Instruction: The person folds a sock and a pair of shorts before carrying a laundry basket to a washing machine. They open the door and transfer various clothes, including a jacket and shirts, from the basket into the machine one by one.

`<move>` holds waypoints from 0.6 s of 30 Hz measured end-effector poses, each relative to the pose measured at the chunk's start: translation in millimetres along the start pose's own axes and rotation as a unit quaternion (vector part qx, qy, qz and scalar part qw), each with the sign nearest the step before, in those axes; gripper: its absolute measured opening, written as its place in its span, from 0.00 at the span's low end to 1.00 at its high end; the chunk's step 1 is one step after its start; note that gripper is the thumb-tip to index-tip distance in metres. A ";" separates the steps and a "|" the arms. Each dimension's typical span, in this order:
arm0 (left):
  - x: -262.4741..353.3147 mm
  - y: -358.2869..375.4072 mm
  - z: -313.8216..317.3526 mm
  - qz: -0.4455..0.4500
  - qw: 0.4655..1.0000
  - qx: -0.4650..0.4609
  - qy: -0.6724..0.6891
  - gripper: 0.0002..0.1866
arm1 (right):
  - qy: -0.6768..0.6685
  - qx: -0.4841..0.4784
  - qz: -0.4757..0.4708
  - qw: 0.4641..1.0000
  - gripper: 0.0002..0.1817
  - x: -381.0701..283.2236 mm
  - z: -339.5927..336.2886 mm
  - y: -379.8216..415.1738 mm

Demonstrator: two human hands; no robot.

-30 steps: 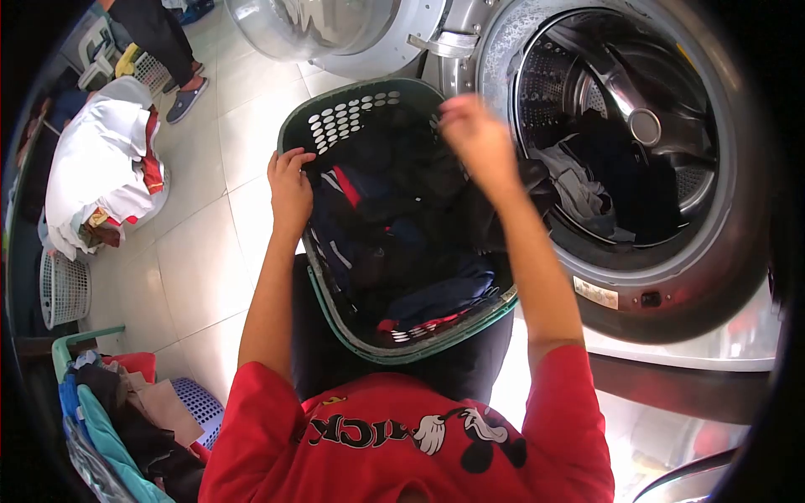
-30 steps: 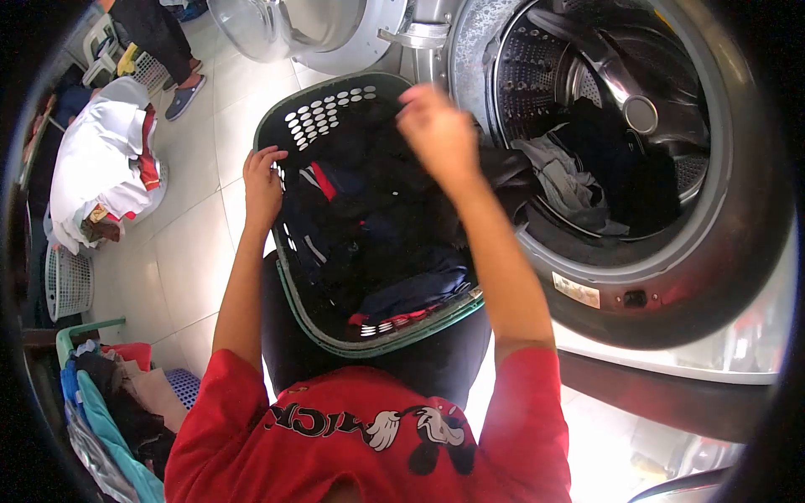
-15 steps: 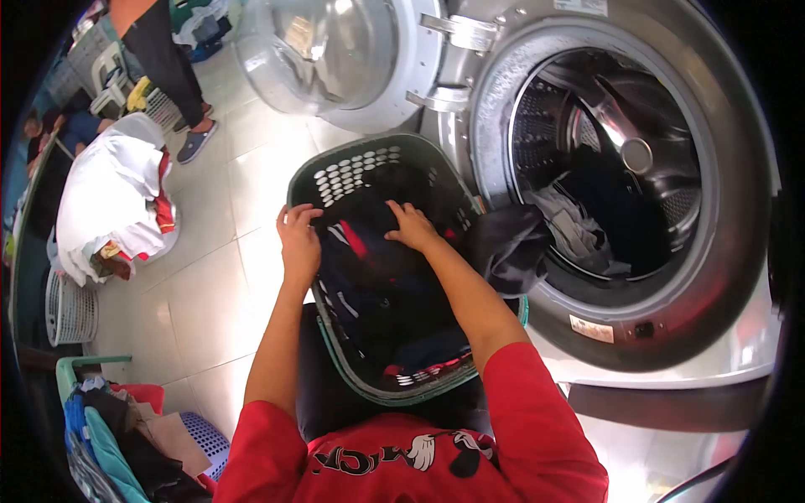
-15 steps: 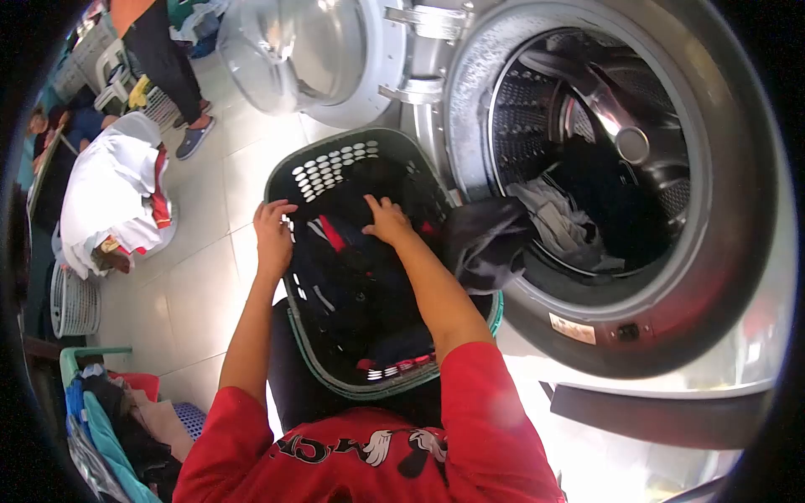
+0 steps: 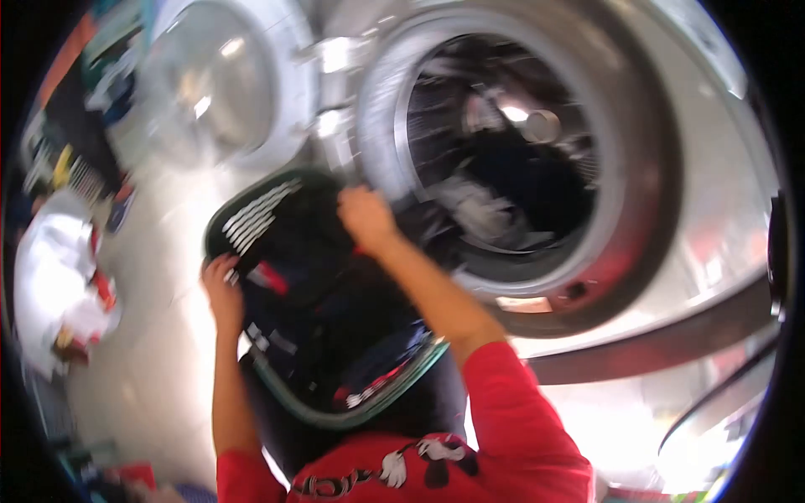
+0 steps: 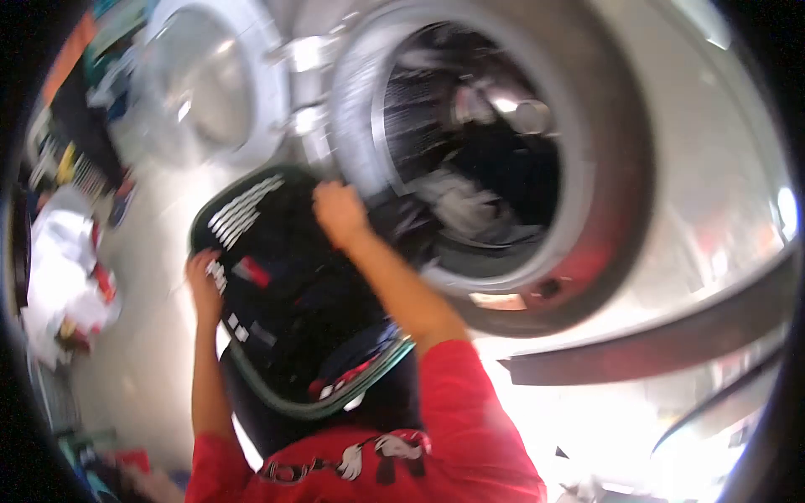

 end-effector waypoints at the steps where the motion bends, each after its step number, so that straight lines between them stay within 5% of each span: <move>1: -5.4 0.0 2.6 -0.016 1.000 -0.009 0.008 0.19 | 0.101 -0.064 -0.081 0.990 0.06 -14.4 5.8 6.4; 6: 9.3 -1.6 2.4 -0.014 0.994 -0.058 -0.087 0.17 | -0.091 0.054 -0.057 0.993 0.07 -6.5 -37.5 7.1; 8: 15.5 -1.7 2.4 -0.007 0.993 -0.057 -0.106 0.17 | -0.142 0.029 -0.044 0.988 0.07 4.7 -40.3 3.3; 12: 8.6 -3.1 9.1 -0.036 0.987 -0.089 -0.125 0.17 | -0.158 0.072 0.008 0.985 0.07 55.6 -48.7 -12.1; 14: 11.2 -5.8 8.3 -0.029 0.988 -0.094 -0.122 0.18 | -0.167 0.050 0.105 0.979 0.07 98.7 -34.2 -18.6; 18: 11.7 -9.4 8.8 -0.059 0.987 -0.101 -0.112 0.18 | -0.274 0.210 0.293 0.891 0.03 182.1 -18.4 -10.0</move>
Point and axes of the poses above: each hand's wrist, its own y-axis away from the middle knuckle, its own z-axis out of the palm, x = y × z, the point moved 10 cm from there along -y, towards the middle knuckle, and after that the axes turned 3 degrees about y, right-handed, at the moved point
